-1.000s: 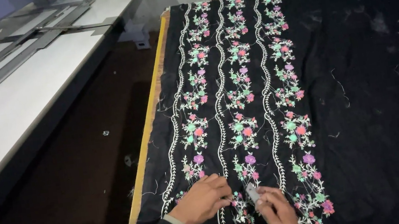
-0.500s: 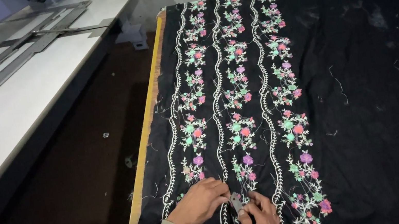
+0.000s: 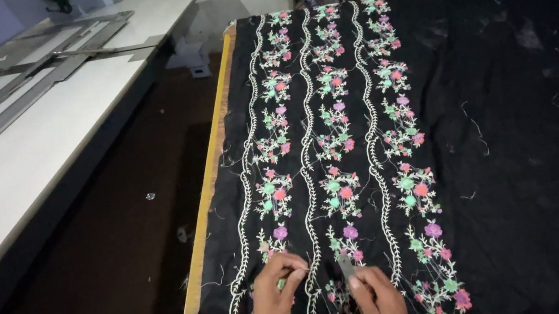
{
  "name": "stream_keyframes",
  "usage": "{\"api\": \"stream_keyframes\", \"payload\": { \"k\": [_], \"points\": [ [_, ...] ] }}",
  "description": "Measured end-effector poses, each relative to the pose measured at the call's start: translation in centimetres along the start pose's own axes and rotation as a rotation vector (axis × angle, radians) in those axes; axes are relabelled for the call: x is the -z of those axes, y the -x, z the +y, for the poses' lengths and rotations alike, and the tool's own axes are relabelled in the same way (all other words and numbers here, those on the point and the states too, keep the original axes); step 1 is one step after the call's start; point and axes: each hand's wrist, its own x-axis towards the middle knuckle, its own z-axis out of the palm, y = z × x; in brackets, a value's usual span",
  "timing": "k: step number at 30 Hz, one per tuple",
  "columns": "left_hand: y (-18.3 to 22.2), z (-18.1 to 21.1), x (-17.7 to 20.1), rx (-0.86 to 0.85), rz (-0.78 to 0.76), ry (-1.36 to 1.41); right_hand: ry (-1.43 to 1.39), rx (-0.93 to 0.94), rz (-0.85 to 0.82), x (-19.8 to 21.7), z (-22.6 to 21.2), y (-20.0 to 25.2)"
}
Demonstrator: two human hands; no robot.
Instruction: Trimming excess embroidery threads from a piece of black fabric with floral patterns using a small hand-held blade.
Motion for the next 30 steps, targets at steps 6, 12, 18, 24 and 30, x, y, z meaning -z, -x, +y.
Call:
{"api": "stream_keyframes", "payload": {
  "k": [6,12,18,24,30],
  "points": [
    [2.4,-1.7,-4.0,0.163,0.409,0.436,0.216,0.518,-0.174,-0.4,-3.6,-5.7],
    [2.5,0.7,-4.5,0.335,0.502,0.456,0.6,0.707,-0.426,-1.0,-4.4,-9.1],
    [2.8,1.1,-4.7,0.186,0.464,0.32,0.899,0.752,-0.484,-1.1,-5.4,-8.7],
    [3.5,0.0,-5.2,0.07,0.461,0.241,0.998,0.952,-0.39,-0.7,-4.0,-8.9],
    [3.9,-0.5,-5.7,0.094,0.449,0.2,1.038,0.975,-0.376,-1.5,-2.8,-9.0]
  ]
}}
